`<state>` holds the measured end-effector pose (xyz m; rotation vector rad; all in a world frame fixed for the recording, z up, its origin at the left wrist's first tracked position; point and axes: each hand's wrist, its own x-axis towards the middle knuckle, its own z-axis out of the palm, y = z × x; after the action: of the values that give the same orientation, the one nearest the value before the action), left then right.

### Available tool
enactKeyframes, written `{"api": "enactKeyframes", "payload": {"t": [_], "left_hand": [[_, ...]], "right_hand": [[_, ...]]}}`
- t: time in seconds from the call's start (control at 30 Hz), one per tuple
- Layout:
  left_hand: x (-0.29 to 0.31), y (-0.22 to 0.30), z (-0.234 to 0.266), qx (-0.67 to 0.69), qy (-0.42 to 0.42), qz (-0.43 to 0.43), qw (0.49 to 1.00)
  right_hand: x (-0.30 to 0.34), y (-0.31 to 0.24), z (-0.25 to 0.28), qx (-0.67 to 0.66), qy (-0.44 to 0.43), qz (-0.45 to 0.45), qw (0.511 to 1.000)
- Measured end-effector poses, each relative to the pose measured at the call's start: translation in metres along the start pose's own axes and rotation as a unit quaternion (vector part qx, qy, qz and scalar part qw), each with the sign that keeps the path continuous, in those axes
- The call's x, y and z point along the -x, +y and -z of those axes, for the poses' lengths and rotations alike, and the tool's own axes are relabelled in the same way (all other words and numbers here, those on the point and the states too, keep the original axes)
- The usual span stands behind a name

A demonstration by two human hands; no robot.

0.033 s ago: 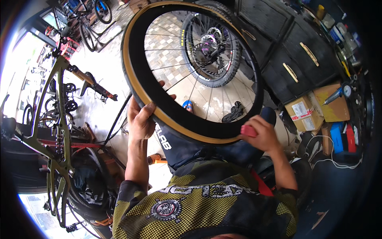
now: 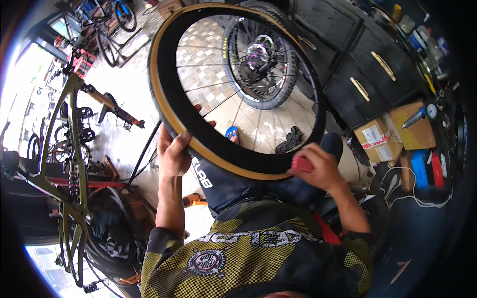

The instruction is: The person installs a bicycle tire onto a wheel rim. They use a pink tire lever to pry the tire bead over the rim edge, working around the circumference to seat the tire.

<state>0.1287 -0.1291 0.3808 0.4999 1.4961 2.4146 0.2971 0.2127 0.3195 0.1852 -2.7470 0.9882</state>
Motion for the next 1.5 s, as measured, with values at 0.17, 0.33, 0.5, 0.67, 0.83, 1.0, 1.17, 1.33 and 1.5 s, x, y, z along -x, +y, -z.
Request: {"api": "enactKeyframes", "payload": {"t": [0.17,0.33,0.5,0.67,0.83,1.0,1.17,1.33,1.5], "left_hand": [[0.01,-0.024,0.035,0.007,0.0,-0.002,1.0],[0.011,-0.058,0.078,-0.007,0.009,0.025,1.0],[0.013,-0.07,0.103,0.005,0.025,0.021,0.999],[0.015,-0.09,0.139,0.025,0.031,0.024,0.999],[0.006,-0.091,0.143,0.069,0.051,0.069,0.994],[0.01,-0.115,0.193,0.045,0.075,0.104,0.991],[-0.037,-0.087,0.186,-0.013,0.165,0.111,0.98],[-0.153,-0.044,0.229,-0.455,0.192,0.022,0.869],[-0.29,-0.016,0.206,-0.638,0.074,0.05,0.765]], "right_hand": [[-0.043,-0.043,-0.066,-0.08,0.008,0.079,0.994],[-0.071,-0.042,-0.133,-0.105,-0.107,0.013,0.989],[-0.087,-0.029,-0.19,-0.171,-0.16,-0.019,0.972],[-0.096,-0.025,-0.216,-0.175,-0.157,-0.033,0.971],[-0.108,-0.02,-0.226,-0.16,-0.183,-0.063,0.968],[-0.126,-0.018,-0.219,-0.125,-0.288,-0.087,0.945],[-0.13,-0.017,-0.223,-0.106,-0.289,-0.11,0.945],[-0.128,-0.013,-0.228,-0.112,-0.313,-0.097,0.938],[-0.13,-0.008,-0.215,-0.112,-0.303,-0.023,0.946]]}}
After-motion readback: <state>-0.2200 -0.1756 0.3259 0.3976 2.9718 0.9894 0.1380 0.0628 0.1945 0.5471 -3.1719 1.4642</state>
